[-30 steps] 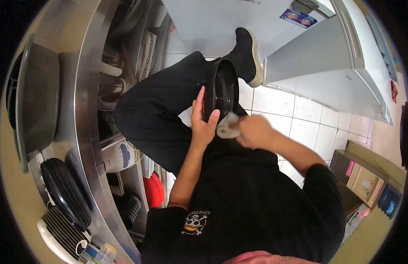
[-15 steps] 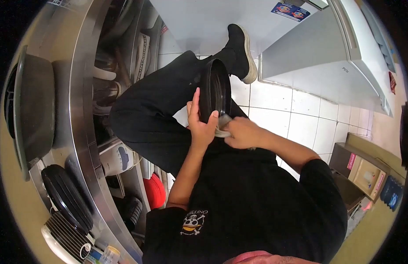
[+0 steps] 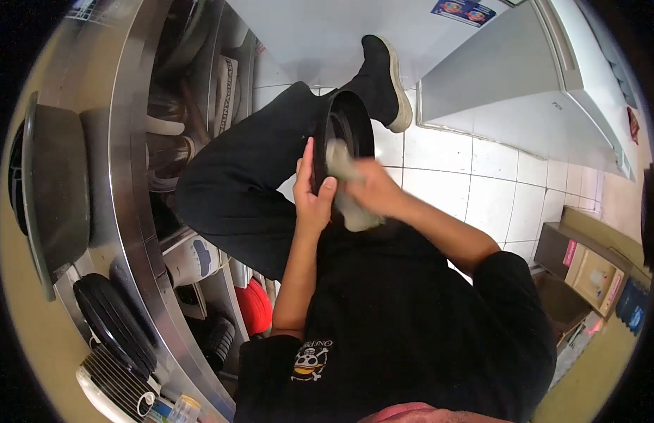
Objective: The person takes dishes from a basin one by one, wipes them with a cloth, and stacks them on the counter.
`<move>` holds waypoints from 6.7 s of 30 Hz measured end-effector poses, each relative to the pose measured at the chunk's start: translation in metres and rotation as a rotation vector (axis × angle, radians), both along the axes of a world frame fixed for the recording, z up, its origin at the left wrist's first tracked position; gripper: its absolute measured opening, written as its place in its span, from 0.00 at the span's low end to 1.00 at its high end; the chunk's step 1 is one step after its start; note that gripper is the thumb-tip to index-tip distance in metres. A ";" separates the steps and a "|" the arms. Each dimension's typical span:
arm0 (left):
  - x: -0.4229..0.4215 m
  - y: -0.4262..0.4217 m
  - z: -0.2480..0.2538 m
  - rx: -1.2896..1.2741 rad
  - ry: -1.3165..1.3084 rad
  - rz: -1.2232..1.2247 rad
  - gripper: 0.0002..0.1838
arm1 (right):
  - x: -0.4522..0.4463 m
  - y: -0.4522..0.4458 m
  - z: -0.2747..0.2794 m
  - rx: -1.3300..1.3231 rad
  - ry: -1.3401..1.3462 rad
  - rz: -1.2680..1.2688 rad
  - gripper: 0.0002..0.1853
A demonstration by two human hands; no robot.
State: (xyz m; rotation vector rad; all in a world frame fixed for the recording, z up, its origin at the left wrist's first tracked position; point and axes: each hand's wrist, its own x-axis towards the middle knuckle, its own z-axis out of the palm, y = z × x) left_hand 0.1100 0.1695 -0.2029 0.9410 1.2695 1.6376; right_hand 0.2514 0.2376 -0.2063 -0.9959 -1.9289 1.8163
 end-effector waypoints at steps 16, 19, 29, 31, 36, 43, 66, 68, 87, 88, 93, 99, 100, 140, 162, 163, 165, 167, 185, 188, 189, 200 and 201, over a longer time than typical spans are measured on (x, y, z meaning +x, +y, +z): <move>0.009 -0.007 0.016 -0.108 0.288 -0.082 0.40 | 0.021 0.060 0.022 0.987 -0.719 0.191 0.34; 0.009 -0.007 0.017 -0.136 0.382 -0.046 0.43 | 0.033 0.023 0.018 0.680 -0.646 0.326 0.24; 0.007 -0.014 0.009 -0.014 0.277 -0.045 0.41 | 0.043 0.016 0.032 -0.703 0.214 -0.246 0.17; 0.009 -0.010 0.015 0.008 0.404 -0.075 0.42 | 0.027 0.030 0.048 -0.896 0.340 -0.620 0.16; 0.005 -0.007 0.026 -0.044 0.371 -0.129 0.43 | 0.002 0.007 0.028 -0.585 0.316 -0.630 0.12; -0.005 -0.013 -0.003 -0.039 0.081 -0.192 0.43 | 0.046 -0.011 0.027 0.281 -0.291 0.663 0.14; 0.006 -0.022 0.000 0.013 0.233 -0.085 0.42 | 0.055 0.006 -0.012 -0.766 0.237 -0.043 0.17; 0.009 -0.025 -0.001 0.018 0.286 -0.096 0.42 | 0.039 0.023 0.025 -1.151 0.359 -0.523 0.17; -0.002 -0.009 0.008 -0.051 0.017 -0.152 0.40 | 0.032 0.056 0.074 1.071 -0.556 0.149 0.31; 0.000 -0.008 0.011 -0.046 0.058 -0.150 0.40 | 0.030 0.056 0.055 1.142 -0.615 0.158 0.31; 0.009 -0.014 -0.002 -0.078 0.182 -0.073 0.41 | 0.040 0.013 0.007 0.631 -0.751 0.433 0.28; 0.006 -0.021 0.005 -0.050 0.243 -0.096 0.41 | 0.038 -0.013 0.015 -0.294 -0.107 0.470 0.10; 0.003 -0.021 0.004 -0.049 0.246 -0.100 0.41 | 0.039 -0.014 0.004 -0.293 -0.103 0.467 0.10; -0.005 -0.029 -0.001 -0.261 -0.640 0.151 0.25 | 0.153 -0.010 0.039 -0.363 0.369 -0.769 0.22; 0.004 -0.048 -0.005 -0.630 -1.138 -0.698 0.34 | 0.067 0.082 0.008 -0.275 0.186 -0.382 0.26; 0.001 -0.050 0.001 -0.497 -1.231 -0.452 0.32 | 0.070 0.081 0.005 -0.316 0.162 -0.548 0.25; -0.009 -0.055 0.003 -0.194 -1.297 -0.236 0.32 | 0.074 0.071 -0.004 -0.338 0.130 -0.603 0.25; -0.006 -0.051 0.005 -0.295 -0.879 0.168 0.31 | 0.076 0.059 -0.026 -0.124 -0.065 -0.558 0.24; 0.002 -0.048 -0.007 -0.245 -1.551 -0.286 0.30 | 0.028 -0.056 0.001 1.010 -0.117 0.125 0.33; 0.015 -0.023 0.002 -0.458 -1.086 0.386 0.28 | 0.049 -0.038 -0.004 0.832 -0.177 0.007 0.30; 0.015 -0.022 0.000 -0.454 -1.089 0.384 0.28 | 0.056 -0.030 -0.012 0.836 -0.178 0.008 0.30; 0.014 -0.034 -0.023 -0.523 -1.007 0.481 0.26 | 0.035 -0.005 0.045 0.648 0.145 -0.525 0.17; 0.015 -0.041 -0.038 -0.509 -0.897 0.446 0.26 | 0.033 -0.011 0.051 0.913 0.053 -0.358 0.19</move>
